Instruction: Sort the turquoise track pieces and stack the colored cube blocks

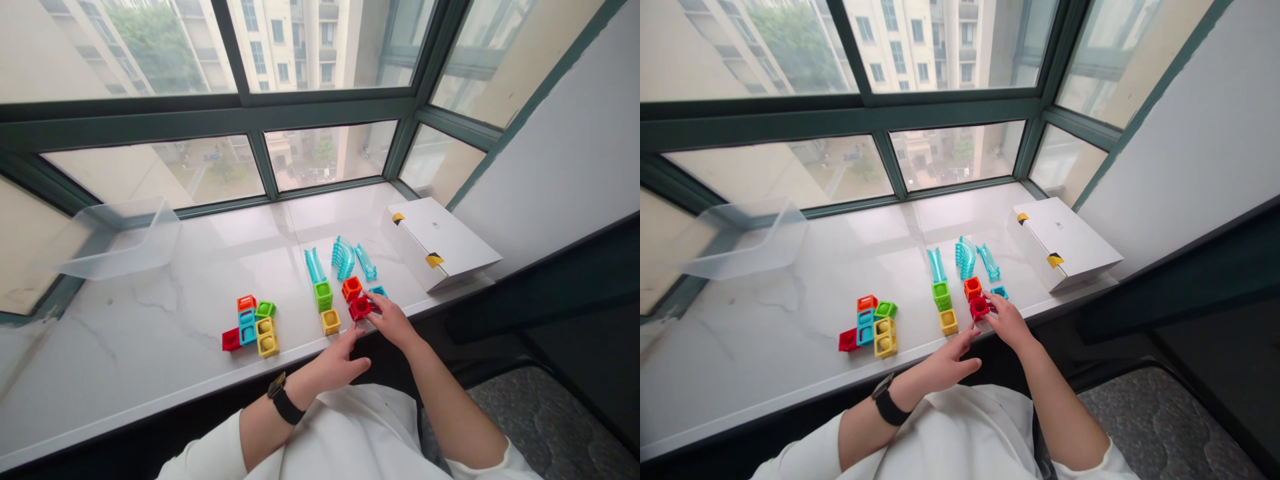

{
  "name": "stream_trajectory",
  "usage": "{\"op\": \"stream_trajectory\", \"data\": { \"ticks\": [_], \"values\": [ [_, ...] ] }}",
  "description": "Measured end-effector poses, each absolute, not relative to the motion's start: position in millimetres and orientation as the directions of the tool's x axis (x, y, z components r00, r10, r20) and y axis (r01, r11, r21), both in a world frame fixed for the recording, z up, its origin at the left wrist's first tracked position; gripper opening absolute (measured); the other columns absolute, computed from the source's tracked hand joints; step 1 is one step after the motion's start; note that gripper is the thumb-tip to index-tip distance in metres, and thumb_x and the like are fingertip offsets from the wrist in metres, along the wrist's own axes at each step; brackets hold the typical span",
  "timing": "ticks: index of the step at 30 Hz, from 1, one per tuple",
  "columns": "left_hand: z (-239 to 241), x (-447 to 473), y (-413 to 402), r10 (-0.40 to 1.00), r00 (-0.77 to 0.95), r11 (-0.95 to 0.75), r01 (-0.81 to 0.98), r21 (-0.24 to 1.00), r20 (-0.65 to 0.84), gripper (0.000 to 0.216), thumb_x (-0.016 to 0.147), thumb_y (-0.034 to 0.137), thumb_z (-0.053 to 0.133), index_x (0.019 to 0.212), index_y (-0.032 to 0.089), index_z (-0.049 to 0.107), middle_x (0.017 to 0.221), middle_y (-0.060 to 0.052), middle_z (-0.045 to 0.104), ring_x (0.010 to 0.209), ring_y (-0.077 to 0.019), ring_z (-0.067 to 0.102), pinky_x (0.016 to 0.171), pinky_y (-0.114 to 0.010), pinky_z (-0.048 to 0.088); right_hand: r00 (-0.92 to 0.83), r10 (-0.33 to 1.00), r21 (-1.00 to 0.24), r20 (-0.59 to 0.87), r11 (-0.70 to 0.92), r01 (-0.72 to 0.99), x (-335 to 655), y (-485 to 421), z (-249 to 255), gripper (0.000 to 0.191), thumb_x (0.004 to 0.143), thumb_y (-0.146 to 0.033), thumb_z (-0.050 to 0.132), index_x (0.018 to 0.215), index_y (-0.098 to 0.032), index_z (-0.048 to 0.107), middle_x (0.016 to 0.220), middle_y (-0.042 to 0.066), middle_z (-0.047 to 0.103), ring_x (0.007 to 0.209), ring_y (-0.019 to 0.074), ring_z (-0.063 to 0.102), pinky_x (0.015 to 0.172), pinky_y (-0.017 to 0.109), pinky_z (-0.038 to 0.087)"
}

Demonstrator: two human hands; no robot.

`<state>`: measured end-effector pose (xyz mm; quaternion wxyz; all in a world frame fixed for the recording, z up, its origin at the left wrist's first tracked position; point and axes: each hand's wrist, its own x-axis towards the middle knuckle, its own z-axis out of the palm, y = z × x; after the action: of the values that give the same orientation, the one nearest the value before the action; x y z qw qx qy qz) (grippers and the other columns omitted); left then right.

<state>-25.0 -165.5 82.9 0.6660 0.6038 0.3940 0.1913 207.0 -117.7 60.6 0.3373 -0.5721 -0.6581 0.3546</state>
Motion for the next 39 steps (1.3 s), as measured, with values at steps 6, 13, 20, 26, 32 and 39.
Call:
{"op": "stream_trajectory", "data": {
  "ticks": [6, 13, 20, 26, 32, 39],
  "values": [
    [138, -86, -163, 0.718, 0.633, 0.356, 0.025, 0.934, -0.29, 0.05, 0.092, 0.051, 0.072, 0.135, 0.025, 0.067, 0.144, -0.013, 0.066, 0.129, -0.0293, 0.066, 0.111, -0.048, 0.053, -0.142, 0.98, -0.775, 0.141, 0.199, 0.6, 214, -119, 87, 0.051, 0.093, -0.035, 0.071, 0.143, -0.029, 0.062, 0.14, 0.009, 0.065, 0.121, 0.0259, 0.068, 0.109, 0.045, 0.056],
    [115, -175, -133, 0.973, 0.052, 0.221, 0.076, 0.972, -0.225, 0.054, 0.087, 0.06, 0.071, 0.121, 0.019, 0.068, 0.118, -0.013, 0.075, 0.1, -0.0246, 0.073, 0.091, -0.043, 0.061, -0.13, 0.968, -0.667, 0.216, 0.243, 0.704, 199, -100, 96, 0.036, 0.103, -0.036, 0.054, 0.134, -0.028, 0.071, 0.139, 0.009, 0.065, 0.132, 0.0283, 0.06, 0.118, 0.052, 0.046],
    [100, -225, -133, 0.991, -0.089, -0.032, 0.58, 0.814, 0.102, 0.038, 0.096, 0.048, 0.056, 0.123, 0.023, 0.067, 0.126, -0.01, 0.071, 0.121, -0.0297, 0.065, 0.11, -0.052, 0.05, -0.143, 0.976, -0.581, 0.163, 0.212, 0.786, 169, -82, 86, 0.034, 0.102, -0.032, 0.053, 0.125, -0.029, 0.078, 0.146, 0.01, 0.057, 0.134, 0.0335, 0.056, 0.119, 0.059, 0.044],
    [75, -246, -136, 0.968, -0.033, -0.114, 0.827, 0.55, 0.25, 0.038, 0.097, 0.038, 0.051, 0.13, 0.024, 0.065, 0.14, -0.013, 0.061, 0.132, -0.0326, 0.056, 0.117, -0.055, 0.044, -0.124, 0.975, -0.568, 0.183, 0.208, 0.796, 165, -78, 82, 0.034, 0.101, -0.031, 0.054, 0.123, -0.029, 0.079, 0.142, 0.01, 0.06, 0.13, 0.0312, 0.058, 0.118, 0.055, 0.047],
    [43, -261, -138, 0.968, -0.102, -0.034, 0.852, 0.522, 0.229, 0.046, 0.097, 0.038, 0.053, 0.14, 0.023, 0.058, 0.15, -0.016, 0.052, 0.143, -0.0346, 0.048, 0.12, -0.057, 0.041, -0.142, 0.973, -0.539, 0.184, 0.221, 0.813, 164, -81, 89, 0.034, 0.1, -0.033, 0.054, 0.122, -0.027, 0.079, 0.14, 0.01, 0.062, 0.129, 0.0322, 0.059, 0.116, 0.057, 0.048],
    [32, -268, -138, 0.958, -0.181, 0.004, 0.781, 0.625, 0.22, 0.043, 0.099, 0.038, 0.049, 0.137, 0.02, 0.057, 0.145, -0.015, 0.057, 0.139, -0.0313, 0.053, 0.121, -0.054, 0.042, -0.059, 0.905, -0.588, 0.421, 0.322, 0.742, 144, -86, 127, 0.032, 0.102, -0.03, 0.051, 0.119, -0.028, 0.078, 0.122, 0.01, 0.071, 0.118, 0.0305, 0.064, 0.112, 0.053, 0.05]
  ]
}}
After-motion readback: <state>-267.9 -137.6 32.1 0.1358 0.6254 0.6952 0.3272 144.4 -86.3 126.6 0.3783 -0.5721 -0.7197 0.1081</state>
